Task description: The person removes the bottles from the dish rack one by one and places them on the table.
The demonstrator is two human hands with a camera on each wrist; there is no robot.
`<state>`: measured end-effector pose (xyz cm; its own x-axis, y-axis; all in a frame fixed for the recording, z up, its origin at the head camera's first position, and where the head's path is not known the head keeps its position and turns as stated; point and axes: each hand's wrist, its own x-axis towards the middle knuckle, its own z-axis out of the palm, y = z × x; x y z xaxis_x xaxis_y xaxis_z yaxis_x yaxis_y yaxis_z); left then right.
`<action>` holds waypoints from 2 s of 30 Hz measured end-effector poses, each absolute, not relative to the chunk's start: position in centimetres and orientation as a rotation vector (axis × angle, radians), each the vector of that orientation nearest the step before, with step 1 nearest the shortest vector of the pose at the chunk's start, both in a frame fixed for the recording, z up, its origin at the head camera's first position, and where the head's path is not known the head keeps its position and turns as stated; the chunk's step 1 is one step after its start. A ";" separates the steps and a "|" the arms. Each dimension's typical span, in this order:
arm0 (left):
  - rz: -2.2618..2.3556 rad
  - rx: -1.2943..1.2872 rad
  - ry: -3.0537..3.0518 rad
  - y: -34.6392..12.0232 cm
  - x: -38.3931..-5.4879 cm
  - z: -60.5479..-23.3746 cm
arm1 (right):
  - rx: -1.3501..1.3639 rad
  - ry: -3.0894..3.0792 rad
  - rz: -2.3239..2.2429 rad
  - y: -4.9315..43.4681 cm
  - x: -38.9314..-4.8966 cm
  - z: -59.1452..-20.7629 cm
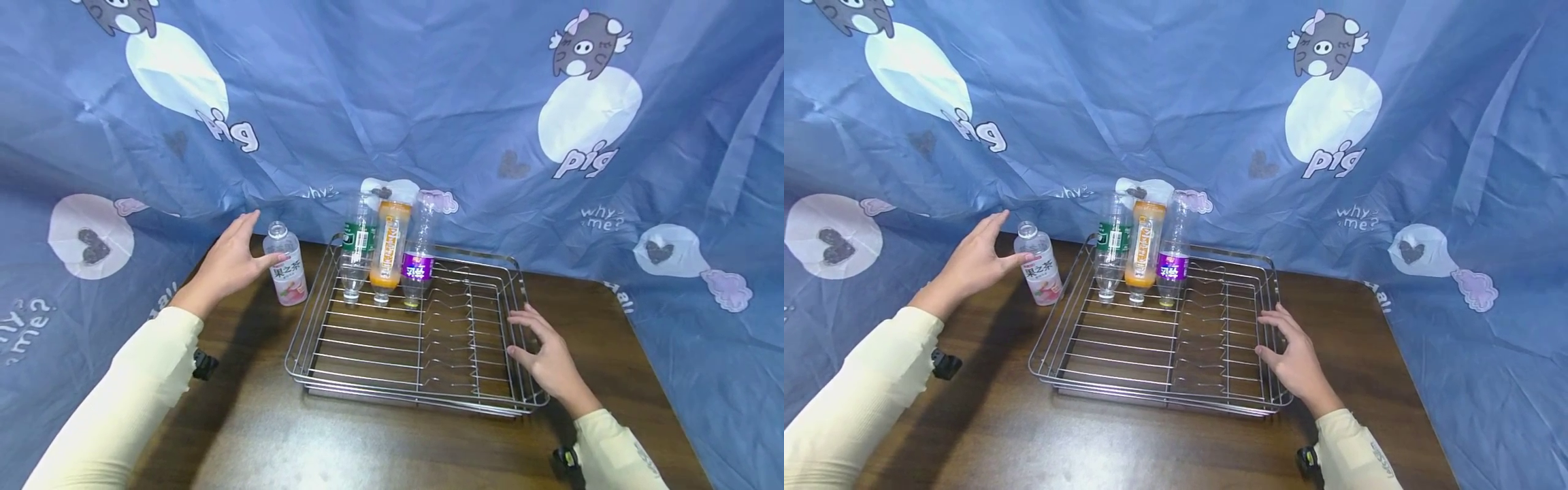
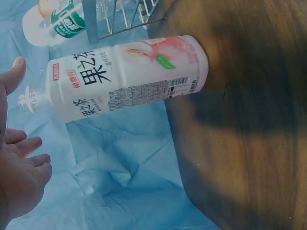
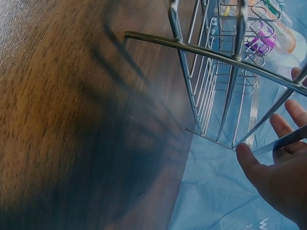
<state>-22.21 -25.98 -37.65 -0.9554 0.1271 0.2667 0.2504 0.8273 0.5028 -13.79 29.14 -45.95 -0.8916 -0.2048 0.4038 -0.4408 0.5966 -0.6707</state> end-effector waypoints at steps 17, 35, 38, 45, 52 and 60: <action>-0.432 -0.488 -2.734 -25.1 -22.2 -37.4 | 0.525 -2.530 1.177 29.4 -13.9 -46.5; -0.150 -0.644 -2.603 -23.4 -22.5 -37.3 | 0.531 -2.503 1.211 29.2 -13.6 -46.3; -0.139 -0.654 -2.593 -23.3 -22.6 -37.2 | 0.523 -2.512 1.198 29.3 -13.6 -46.3; -0.085 -0.709 -2.555 -23.0 -22.8 -37.2 | 0.517 -2.523 1.184 29.4 -13.6 -46.5; -0.037 -0.719 -2.580 -22.3 -23.0 -37.2 | 0.509 -2.537 1.192 29.3 -13.5 -46.4; -0.003 -0.741 -2.575 -21.3 -23.1 -37.3 | 0.517 -2.515 1.183 29.2 -13.8 -46.5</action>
